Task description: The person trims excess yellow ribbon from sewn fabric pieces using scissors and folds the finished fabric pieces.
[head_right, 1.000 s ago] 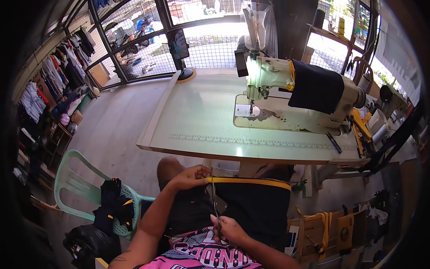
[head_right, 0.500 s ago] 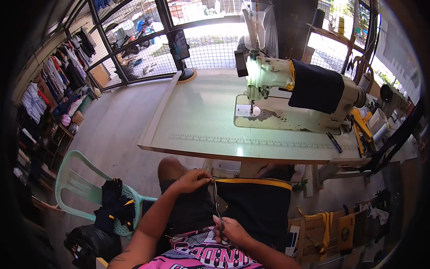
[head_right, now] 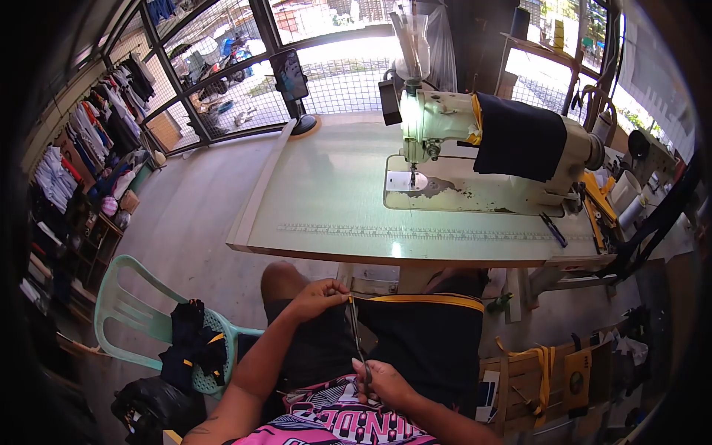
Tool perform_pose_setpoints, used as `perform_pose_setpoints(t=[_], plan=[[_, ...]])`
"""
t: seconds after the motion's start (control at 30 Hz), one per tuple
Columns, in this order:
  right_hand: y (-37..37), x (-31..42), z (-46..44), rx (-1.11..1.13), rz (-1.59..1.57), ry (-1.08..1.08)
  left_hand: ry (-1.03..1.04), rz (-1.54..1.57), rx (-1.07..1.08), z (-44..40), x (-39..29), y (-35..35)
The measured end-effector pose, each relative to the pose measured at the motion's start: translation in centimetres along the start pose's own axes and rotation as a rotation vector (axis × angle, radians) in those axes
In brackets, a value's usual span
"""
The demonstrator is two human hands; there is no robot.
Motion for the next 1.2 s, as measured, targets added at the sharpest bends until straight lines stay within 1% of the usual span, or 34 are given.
perform_pose_setpoints(t=[0.27,0.4,0.6,0.73,0.9,1.2], plan=[[0.3,0.1,-0.4,0.011,0.092,-0.014,-0.022,0.009,-0.058,0.3,0.1,0.4],[0.8,0.4,-0.5,-0.043,0.203,-0.032,-0.019,0.046,-0.097,0.5,-0.3,0.5],[0.8,0.5,-0.6,-0.045,0.222,-0.034,-0.030,0.032,-0.088,0.5,-0.2,0.3],[1.1,0.8,-0.6,-0.045,0.206,-0.039,-0.093,-0.053,-0.055,0.6,-0.2,0.0],[0.9,0.5,-0.8,-0.051,0.248,-0.045,-0.040,0.025,-0.074,0.1,0.9,-0.2],[0.3,-0.3,-1.2,-0.025,0.280,-0.076,-0.044,0.061,-0.047,0.3,0.4,-0.2]])
Point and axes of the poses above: each hand's wrist, its own z-axis away from the middle knuckle, its own y-axis out of the palm, x = y × z, the point moved 2 cm from there along -z, towards the middle knuckle, and after that the axes turned 9 degrees about -y, right-handed, at the moved point
